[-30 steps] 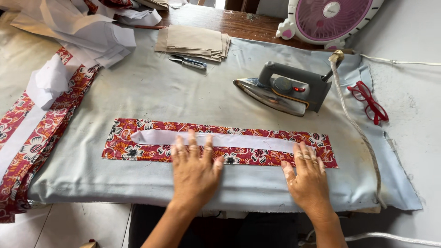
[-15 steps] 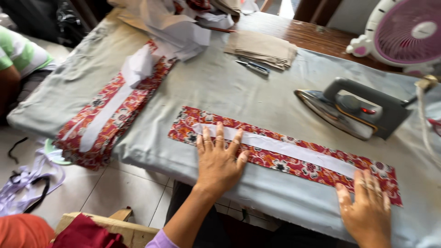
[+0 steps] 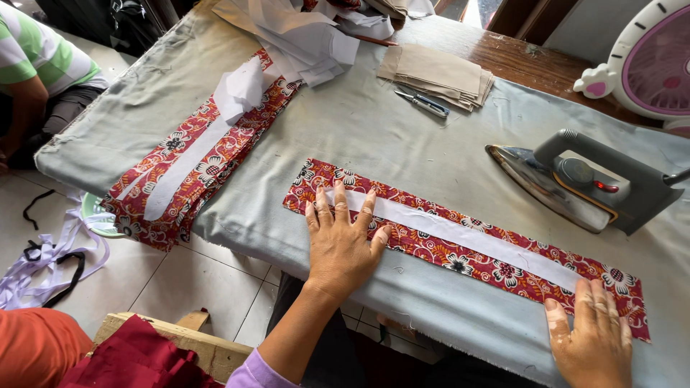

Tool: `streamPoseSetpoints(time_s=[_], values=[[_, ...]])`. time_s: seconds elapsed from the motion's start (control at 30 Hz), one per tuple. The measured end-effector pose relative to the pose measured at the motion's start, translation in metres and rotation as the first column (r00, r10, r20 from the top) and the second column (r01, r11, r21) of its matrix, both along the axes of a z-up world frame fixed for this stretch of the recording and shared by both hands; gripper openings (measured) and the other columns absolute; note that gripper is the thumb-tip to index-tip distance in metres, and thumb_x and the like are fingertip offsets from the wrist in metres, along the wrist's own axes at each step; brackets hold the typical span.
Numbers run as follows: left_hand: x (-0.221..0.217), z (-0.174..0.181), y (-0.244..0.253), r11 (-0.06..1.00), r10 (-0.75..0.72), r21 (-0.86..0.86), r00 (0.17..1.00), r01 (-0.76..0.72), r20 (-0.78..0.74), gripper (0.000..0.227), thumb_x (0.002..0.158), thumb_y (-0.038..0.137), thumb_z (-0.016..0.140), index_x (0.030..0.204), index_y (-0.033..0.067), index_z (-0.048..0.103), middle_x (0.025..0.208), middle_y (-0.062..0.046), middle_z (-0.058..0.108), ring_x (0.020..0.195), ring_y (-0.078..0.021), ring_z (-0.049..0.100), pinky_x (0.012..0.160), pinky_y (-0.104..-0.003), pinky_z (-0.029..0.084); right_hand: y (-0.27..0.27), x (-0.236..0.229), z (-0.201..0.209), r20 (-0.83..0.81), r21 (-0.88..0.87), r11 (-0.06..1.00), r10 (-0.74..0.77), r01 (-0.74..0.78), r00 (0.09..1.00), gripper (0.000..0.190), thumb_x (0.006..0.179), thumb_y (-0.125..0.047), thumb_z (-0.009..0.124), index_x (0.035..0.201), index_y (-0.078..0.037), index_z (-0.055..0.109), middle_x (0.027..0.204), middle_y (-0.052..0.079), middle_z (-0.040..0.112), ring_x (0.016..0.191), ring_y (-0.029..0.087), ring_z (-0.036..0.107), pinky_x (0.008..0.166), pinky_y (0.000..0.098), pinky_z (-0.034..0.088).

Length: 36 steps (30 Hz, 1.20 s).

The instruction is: The person irons a long strip of patterned fabric with a white center on a table. They then pick up a small beige fabric piece, place a white paper pattern on it, and iron it flat.

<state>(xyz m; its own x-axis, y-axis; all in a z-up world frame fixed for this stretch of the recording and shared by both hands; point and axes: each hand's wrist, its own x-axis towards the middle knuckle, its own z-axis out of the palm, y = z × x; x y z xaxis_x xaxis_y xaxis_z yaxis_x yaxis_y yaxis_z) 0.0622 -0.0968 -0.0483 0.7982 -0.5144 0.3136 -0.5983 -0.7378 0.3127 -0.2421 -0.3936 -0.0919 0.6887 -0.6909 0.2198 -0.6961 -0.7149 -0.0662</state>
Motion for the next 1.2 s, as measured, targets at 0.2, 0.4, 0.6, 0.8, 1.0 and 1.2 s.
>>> streamPoseSetpoints(time_s=[0.2, 0.4, 0.6, 0.8, 1.0, 1.2], values=[[0.001, 0.003, 0.002, 0.999, -0.017, 0.029, 1.0, 0.016, 0.006, 0.07, 0.092, 0.061, 0.048, 0.156, 0.0317, 0.043, 0.162, -0.027, 0.029, 0.144, -0.056, 0.026, 0.115, -0.069, 0.016, 0.003, 0.018, 0.049, -0.233, 0.269, 0.951, -0.088, 0.151, 0.968, 0.083, 0.09, -0.06, 0.046, 0.156, -0.011, 0.037, 0.169, 0.014, 0.028, 0.156, 0.028, 0.027, 0.122, 0.0491, 0.025], [0.001, 0.003, 0.004, 0.996, -0.014, 0.09, 1.0, 0.014, 0.001, 0.071, 0.095, 0.066, 0.041, 0.158, 0.032, 0.039, 0.161, -0.027, 0.031, 0.146, -0.053, 0.025, 0.117, -0.066, 0.016, -0.008, 0.081, 0.154, 0.21, -0.336, 0.871, 0.44, -0.358, 0.873, 0.05, 0.104, -0.012, 0.065, 0.145, 0.017, 0.06, 0.146, 0.037, 0.061, 0.136, 0.047, 0.058, 0.118, 0.0533, 0.043], [0.0, 0.008, 0.005, 0.992, -0.006, 0.124, 0.999, 0.001, 0.043, 0.071, 0.093, 0.064, 0.041, 0.156, 0.0316, 0.043, 0.161, -0.026, 0.034, 0.146, -0.0523, 0.029, 0.117, -0.066, 0.019, -0.108, 0.21, 0.184, -0.004, 0.107, 0.964, 0.245, -0.243, 0.97, 0.075, 0.098, -0.068, 0.053, 0.128, 0.0, 0.068, 0.129, 0.025, 0.058, 0.124, 0.039, 0.05, 0.099, 0.0501, 0.038], [-0.001, 0.005, 0.004, 0.989, 0.016, 0.148, 0.998, -0.025, 0.061, 0.074, 0.092, 0.068, 0.039, 0.158, 0.0345, 0.04, 0.163, -0.025, 0.034, 0.148, -0.0529, 0.028, 0.115, -0.067, 0.023, -0.092, 0.249, 0.197, -0.289, 0.249, 0.968, 0.043, 0.031, 0.956, 0.066, 0.087, -0.073, 0.049, 0.079, -0.009, 0.063, 0.086, 0.012, 0.069, 0.085, 0.032, 0.065, 0.065, 0.0457, 0.042], [-0.001, 0.006, 0.003, 0.99, 0.004, 0.143, 0.998, -0.014, 0.071, 0.074, 0.092, 0.066, 0.041, 0.158, 0.0335, 0.042, 0.163, -0.026, 0.035, 0.148, -0.0526, 0.03, 0.115, -0.067, 0.024, -0.091, 0.218, 0.23, -0.149, 0.224, 0.974, 0.012, 0.022, 0.989, 0.069, 0.091, -0.078, 0.046, 0.068, -0.013, 0.052, 0.064, 0.005, 0.05, 0.058, 0.021, 0.043, 0.053, 0.0406, 0.026], [-0.001, 0.005, 0.004, 0.99, 0.01, 0.141, 0.997, -0.02, 0.075, 0.074, 0.093, 0.066, 0.04, 0.159, 0.0347, 0.039, 0.163, -0.026, 0.036, 0.148, -0.0534, 0.029, 0.114, -0.068, 0.025, -0.018, 0.168, 0.255, -0.232, 0.176, 0.984, 0.067, -0.026, 0.97, 0.051, 0.085, -0.062, 0.062, 0.07, -0.014, 0.069, 0.065, 0.011, 0.068, 0.068, 0.029, 0.063, 0.064, 0.0444, 0.045]])
